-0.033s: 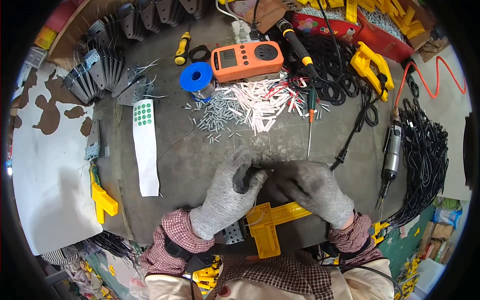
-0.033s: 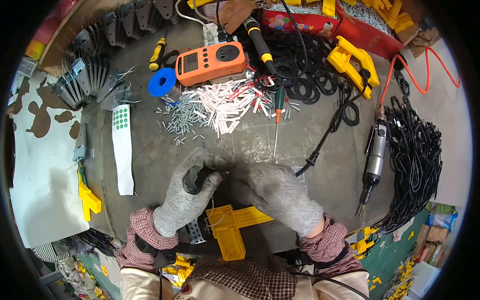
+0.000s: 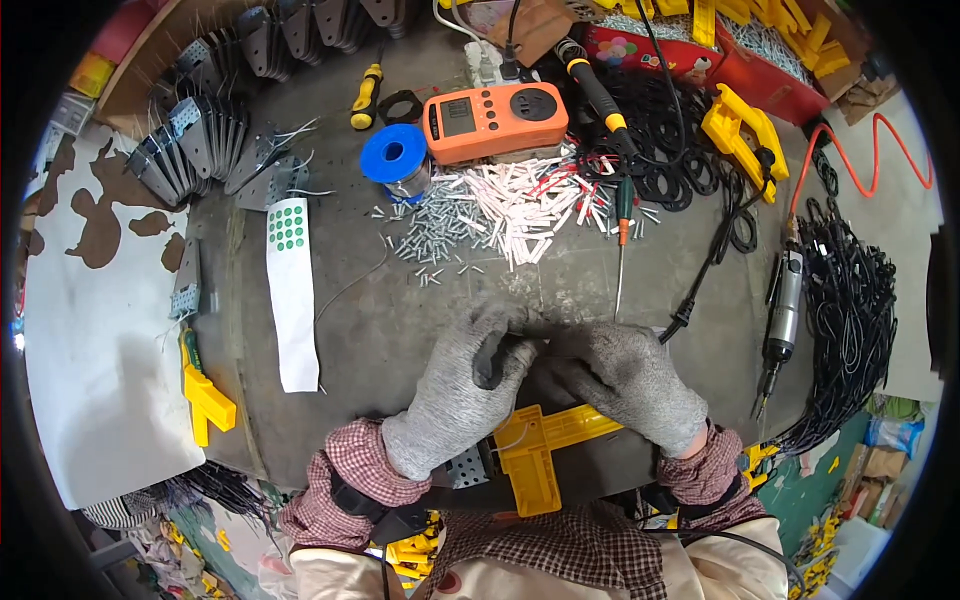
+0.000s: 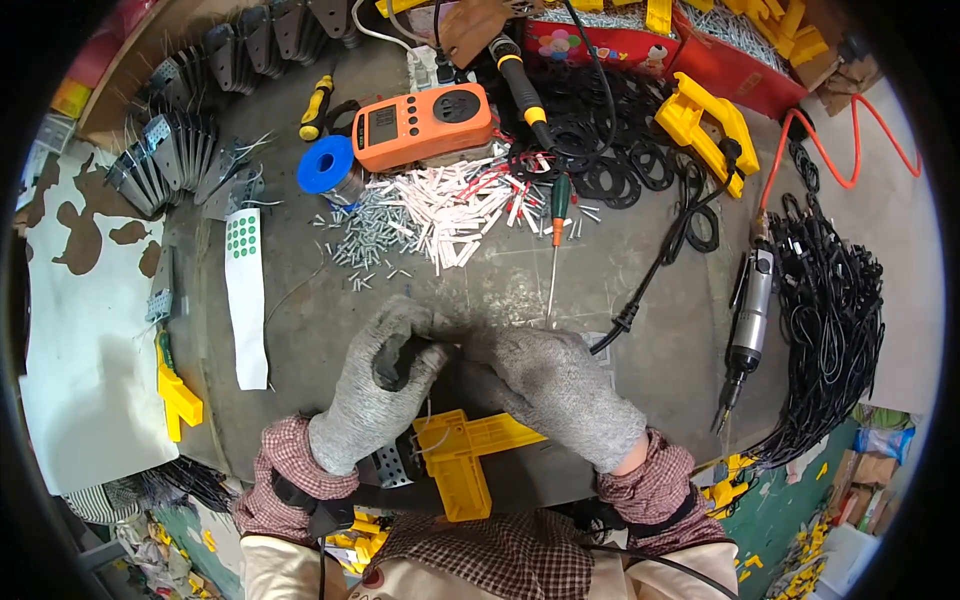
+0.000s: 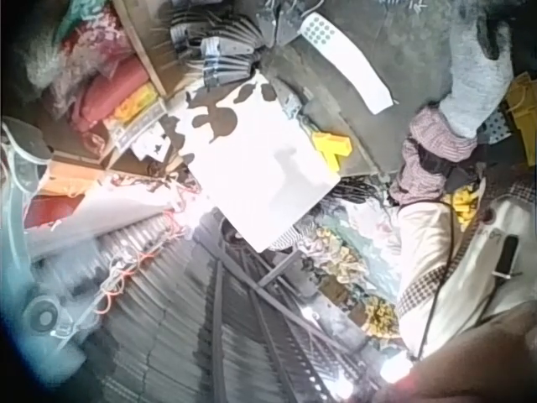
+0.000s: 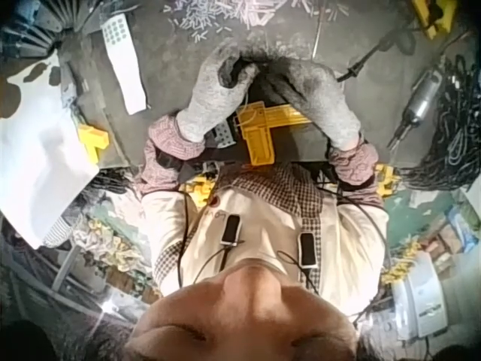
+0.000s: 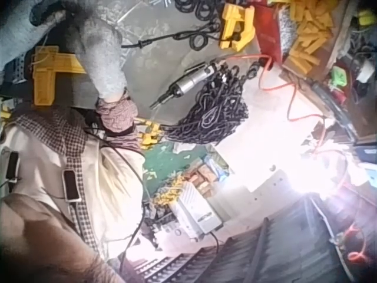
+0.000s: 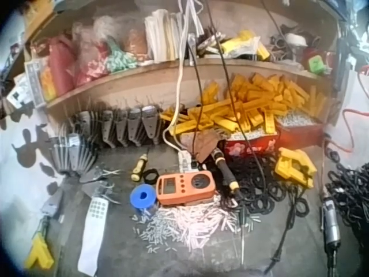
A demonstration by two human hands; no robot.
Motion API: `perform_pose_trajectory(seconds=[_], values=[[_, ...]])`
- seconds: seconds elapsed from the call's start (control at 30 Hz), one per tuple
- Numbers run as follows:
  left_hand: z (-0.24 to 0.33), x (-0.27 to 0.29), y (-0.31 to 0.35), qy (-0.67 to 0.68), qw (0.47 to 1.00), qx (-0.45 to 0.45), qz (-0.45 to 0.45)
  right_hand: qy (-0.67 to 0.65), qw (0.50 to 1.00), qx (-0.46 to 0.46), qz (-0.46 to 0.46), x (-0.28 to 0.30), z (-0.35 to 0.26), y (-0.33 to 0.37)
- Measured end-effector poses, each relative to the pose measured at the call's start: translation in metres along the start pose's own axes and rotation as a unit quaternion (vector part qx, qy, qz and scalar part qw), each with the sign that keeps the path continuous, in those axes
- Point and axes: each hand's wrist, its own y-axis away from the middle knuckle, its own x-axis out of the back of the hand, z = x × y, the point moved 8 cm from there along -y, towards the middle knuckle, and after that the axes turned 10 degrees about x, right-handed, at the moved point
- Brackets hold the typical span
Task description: Assembling electronic hardware components into yellow plastic housings using various tools.
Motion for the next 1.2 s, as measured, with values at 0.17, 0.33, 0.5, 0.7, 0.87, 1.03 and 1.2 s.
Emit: perform_pose_trajectory(seconds=[0.17,0.33,0.5,0.7,0.87,1.03,1.2], values=[[0.019,0.001,0.005,-0.206,0.973,-0.098,0.032,-0.062,0.99,-0.112,0.052,0.009,0.011,0.004],[-0.001,0.002,-0.001,0.081,0.994,0.072,-0.027,-0.089,0.989,-0.111,0.039,0.001,0.018,0.005],[0.006,-0.003,0.001,0.089,0.99,0.072,-0.077,-0.161,0.968,-0.172,0.089,0.006,0.017,0.008],[0.001,-0.008,-0.004,0.222,0.955,0.167,-0.101,-0.224,0.953,-0.165,0.12,-0.002,0.016,0.007],[0.019,0.0,-0.002,0.155,0.986,0.032,-0.045,-0.266,0.932,-0.189,0.158,0.001,0.022,0.014],[0.008,0.0,-0.005,0.196,0.976,0.081,-0.053,-0.236,0.956,-0.116,0.129,0.004,0.014,0.007],[0.015,-0.001,0.0,0.151,0.985,0.073,-0.041,-0.243,0.95,-0.146,0.131,0.003,0.017,0.009]])
